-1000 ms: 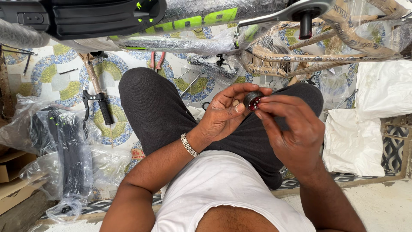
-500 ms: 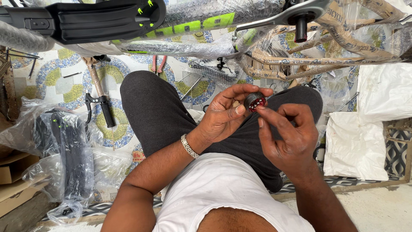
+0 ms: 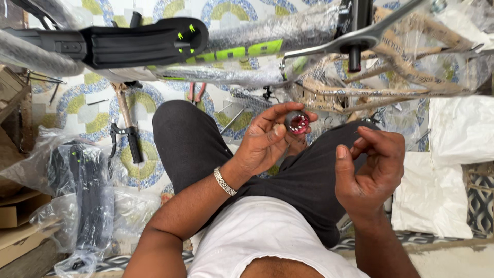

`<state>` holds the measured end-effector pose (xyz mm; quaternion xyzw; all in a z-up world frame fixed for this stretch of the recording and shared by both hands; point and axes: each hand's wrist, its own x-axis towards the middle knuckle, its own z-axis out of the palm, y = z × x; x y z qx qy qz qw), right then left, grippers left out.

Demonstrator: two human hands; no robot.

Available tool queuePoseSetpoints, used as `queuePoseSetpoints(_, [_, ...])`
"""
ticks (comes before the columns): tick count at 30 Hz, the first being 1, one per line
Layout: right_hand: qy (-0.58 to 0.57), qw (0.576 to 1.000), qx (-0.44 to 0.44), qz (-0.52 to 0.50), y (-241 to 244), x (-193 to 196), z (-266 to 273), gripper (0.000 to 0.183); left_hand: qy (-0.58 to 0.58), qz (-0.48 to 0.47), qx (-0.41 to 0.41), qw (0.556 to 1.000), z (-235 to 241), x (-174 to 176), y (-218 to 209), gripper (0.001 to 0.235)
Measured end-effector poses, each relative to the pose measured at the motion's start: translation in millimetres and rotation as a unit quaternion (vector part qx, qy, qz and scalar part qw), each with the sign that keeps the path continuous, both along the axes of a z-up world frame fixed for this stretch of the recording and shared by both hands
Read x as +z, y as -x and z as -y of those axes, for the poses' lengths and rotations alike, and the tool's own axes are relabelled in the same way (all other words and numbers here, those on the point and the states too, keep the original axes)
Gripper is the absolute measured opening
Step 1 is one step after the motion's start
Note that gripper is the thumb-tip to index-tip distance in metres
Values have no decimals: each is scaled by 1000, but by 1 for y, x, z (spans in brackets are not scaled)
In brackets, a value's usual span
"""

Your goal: The person sits on the floor and assembles a bicycle, starting by attaching a red reflector to the crank arm. They then use a cloth to wipe the crankset and chain area. Finally, they use a yellow adjustable wrench to tighten bolts on the bicycle frame near the bottom bracket.

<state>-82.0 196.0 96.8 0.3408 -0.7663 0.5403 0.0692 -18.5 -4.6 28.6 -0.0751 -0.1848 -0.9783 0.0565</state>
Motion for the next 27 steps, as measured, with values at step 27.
queuePoseSetpoints(27, [58, 998, 8, -11, 101, -40, 44, 46, 534, -32, -15, 845, 147, 30, 288, 32])
